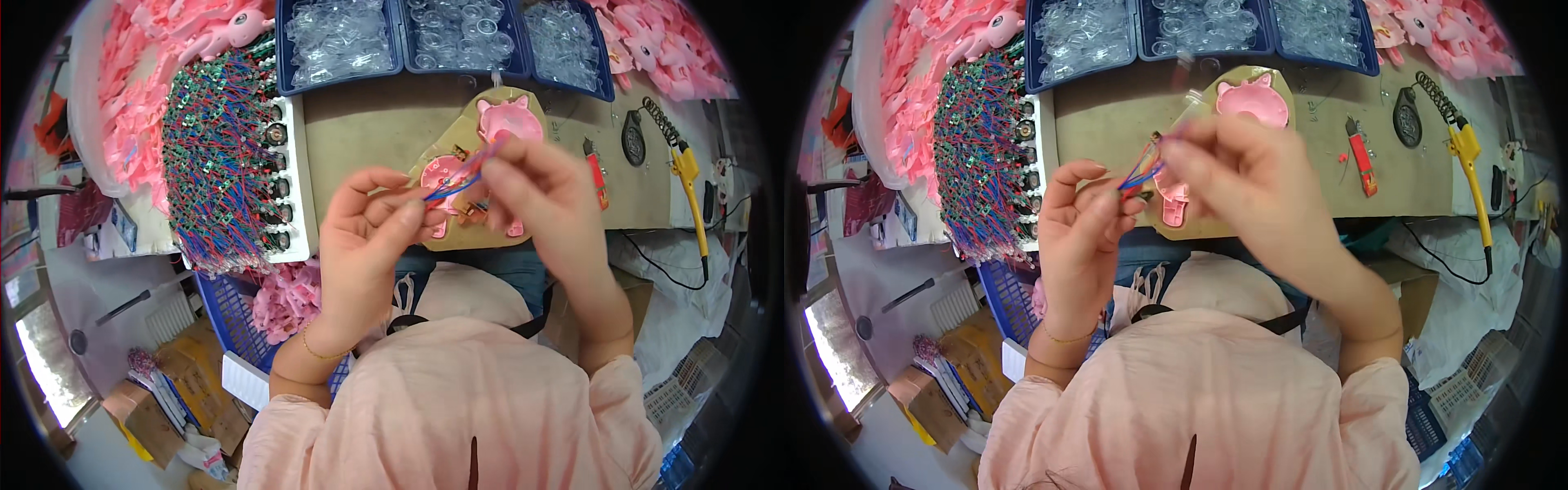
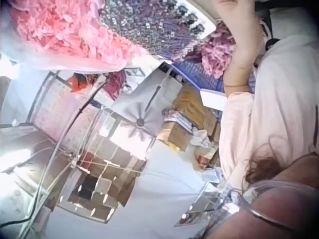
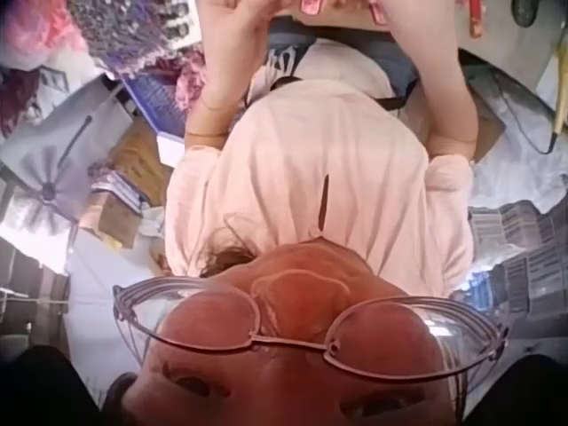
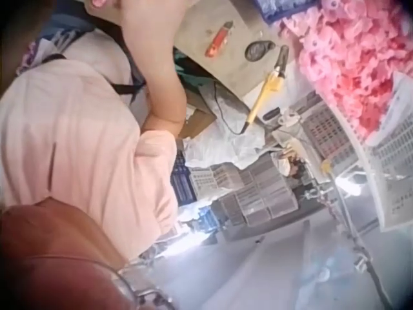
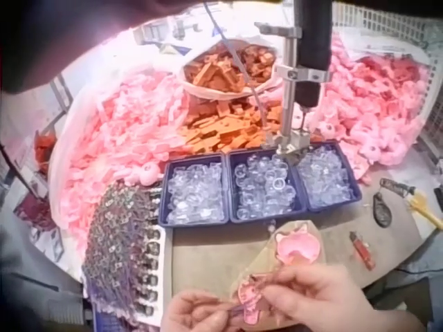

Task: Assembling and soldering internal electronic components of toy ponies at a factory workbench.

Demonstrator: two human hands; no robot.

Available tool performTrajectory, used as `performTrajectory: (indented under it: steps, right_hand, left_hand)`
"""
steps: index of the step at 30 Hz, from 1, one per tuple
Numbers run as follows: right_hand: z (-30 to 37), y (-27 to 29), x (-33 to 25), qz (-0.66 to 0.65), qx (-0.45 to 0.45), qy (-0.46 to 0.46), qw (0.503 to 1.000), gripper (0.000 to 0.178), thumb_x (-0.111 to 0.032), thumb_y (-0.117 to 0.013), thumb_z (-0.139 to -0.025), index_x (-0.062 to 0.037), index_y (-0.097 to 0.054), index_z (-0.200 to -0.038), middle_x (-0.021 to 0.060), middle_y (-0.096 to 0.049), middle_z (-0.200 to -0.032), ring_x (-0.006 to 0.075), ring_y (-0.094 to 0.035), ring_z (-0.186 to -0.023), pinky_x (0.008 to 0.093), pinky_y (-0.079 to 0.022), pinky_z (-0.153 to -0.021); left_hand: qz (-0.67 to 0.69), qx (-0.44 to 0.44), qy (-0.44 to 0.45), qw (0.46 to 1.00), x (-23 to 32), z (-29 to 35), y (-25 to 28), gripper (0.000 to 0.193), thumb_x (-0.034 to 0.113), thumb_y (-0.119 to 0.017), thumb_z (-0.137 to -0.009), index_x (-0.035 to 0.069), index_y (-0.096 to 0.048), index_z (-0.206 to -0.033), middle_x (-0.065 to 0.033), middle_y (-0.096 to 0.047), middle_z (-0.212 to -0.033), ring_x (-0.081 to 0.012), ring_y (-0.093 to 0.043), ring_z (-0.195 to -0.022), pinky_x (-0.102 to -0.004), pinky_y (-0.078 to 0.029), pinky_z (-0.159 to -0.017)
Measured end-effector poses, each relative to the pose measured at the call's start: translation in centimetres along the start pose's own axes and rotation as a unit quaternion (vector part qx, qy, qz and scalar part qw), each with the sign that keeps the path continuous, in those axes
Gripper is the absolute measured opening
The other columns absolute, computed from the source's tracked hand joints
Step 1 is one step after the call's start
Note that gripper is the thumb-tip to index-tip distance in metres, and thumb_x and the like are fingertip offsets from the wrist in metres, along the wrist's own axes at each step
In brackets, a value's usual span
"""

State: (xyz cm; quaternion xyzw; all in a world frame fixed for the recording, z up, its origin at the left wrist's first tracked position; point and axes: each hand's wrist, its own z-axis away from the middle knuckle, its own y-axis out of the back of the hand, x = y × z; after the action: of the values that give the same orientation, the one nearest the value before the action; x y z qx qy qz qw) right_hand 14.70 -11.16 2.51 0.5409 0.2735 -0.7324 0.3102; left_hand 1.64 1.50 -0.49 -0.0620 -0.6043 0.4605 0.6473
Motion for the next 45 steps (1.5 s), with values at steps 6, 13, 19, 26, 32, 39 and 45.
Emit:
performTrajectory:
  steps: [6, 13, 19, 26, 32, 39, 45]
  right_hand:
    - [-2.8, -0.2, -1.3, 0.018, -0.092, 0.128, 0.987, 0.015, -0.003, -0.056, -0.086, 0.0031, -0.061, -0.098, 0.0046, -0.062, -0.081, 0.0061, -0.056, -0.067, 0.0181, -0.045, -0.061]
    - [1.3, -1.4, 0.6, 0.007, 0.045, 0.048, 0.998, 0.011, -0.002, -0.057, -0.084, 0.0026, -0.060, -0.093, 0.0035, -0.058, -0.090, 0.0075, -0.054, -0.077, 0.0204, -0.043, -0.064]
    - [-1.0, -1.7, 1.7, 0.165, -0.025, 0.224, 0.960, 0.009, -0.001, -0.061, -0.079, 0.0020, -0.057, -0.087, 0.0040, -0.052, -0.088, 0.0104, -0.048, -0.075, 0.0221, -0.038, -0.061]
    - [-0.4, -3.1, 2.6, -0.179, -0.007, -0.045, 0.983, 0.011, -0.008, -0.057, -0.087, 0.0009, -0.055, -0.092, 0.0019, -0.052, -0.080, 0.0064, -0.050, -0.067, 0.0205, -0.041, -0.058]
    - [0.3, -1.5, 1.5, 0.171, 0.133, 0.265, 0.940, 0.009, -0.002, -0.062, -0.082, 0.0015, -0.058, -0.088, 0.0028, -0.055, -0.073, 0.0073, -0.052, -0.061, 0.0195, -0.040, -0.053]
    - [-1.1, -2.0, -1.0, 0.192, 0.011, 0.172, 0.966, 0.012, 0.001, -0.061, -0.080, 0.0002, -0.060, -0.092, 0.0016, -0.052, -0.073, 0.0091, -0.049, -0.063, 0.0230, -0.039, -0.056]
    - [-0.7, -2.0, -0.6, 0.376, -0.096, 0.411, 0.825, 0.019, -0.010, -0.071, -0.070, -0.0041, -0.064, -0.087, 0.0042, -0.058, -0.072, 0.0216, -0.056, -0.064, 0.0297, -0.044, -0.057]
  left_hand:
    - [-0.198, -0.085, 0.041, 0.976, 0.5, 0.0, 1.2, 0.026, -0.003, -0.055, -0.087, -0.006, -0.049, -0.112, -0.0133, -0.063, -0.099, -0.0157, -0.062, -0.089, -0.0271, -0.051, -0.080]
    - [-0.186, -0.007, -0.055, 0.981, -0.1, 0.2, 0.0, 0.030, 0.000, -0.055, -0.087, -0.002, -0.046, -0.116, -0.0134, -0.064, -0.094, -0.0156, -0.062, -0.089, -0.0254, -0.048, -0.081]
    - [-0.203, -0.044, -0.076, 0.975, 0.0, -0.3, 0.2, 0.033, -0.003, -0.056, -0.086, -0.002, -0.046, -0.117, -0.0119, -0.060, -0.103, -0.0130, -0.059, -0.095, -0.0248, -0.049, -0.080]
    - [0.067, -0.008, -0.044, 0.997, -0.8, -0.5, 0.0, 0.034, 0.002, -0.059, -0.086, -0.001, -0.046, -0.117, -0.0101, -0.062, -0.095, -0.0126, -0.060, -0.087, -0.0238, -0.048, -0.075]
    - [-0.078, -0.019, -0.147, 0.986, -1.2, -0.3, 0.4, 0.040, -0.002, -0.061, -0.083, -0.001, -0.044, -0.119, -0.0107, -0.063, -0.093, -0.0125, -0.061, -0.082, -0.0231, -0.049, -0.072]
    - [-0.238, -0.024, -0.150, 0.959, -1.0, -0.4, 0.0, 0.034, -0.004, -0.061, -0.082, -0.002, -0.049, -0.113, -0.0090, -0.062, -0.090, -0.0114, -0.060, -0.077, -0.0229, -0.049, -0.069]
    - [-0.488, -0.067, -0.242, 0.836, 0.9, -0.6, 0.6, 0.025, -0.006, -0.064, -0.070, 0.003, -0.065, -0.093, -0.0095, -0.063, -0.089, -0.0190, -0.061, -0.076, -0.0274, -0.048, -0.067]
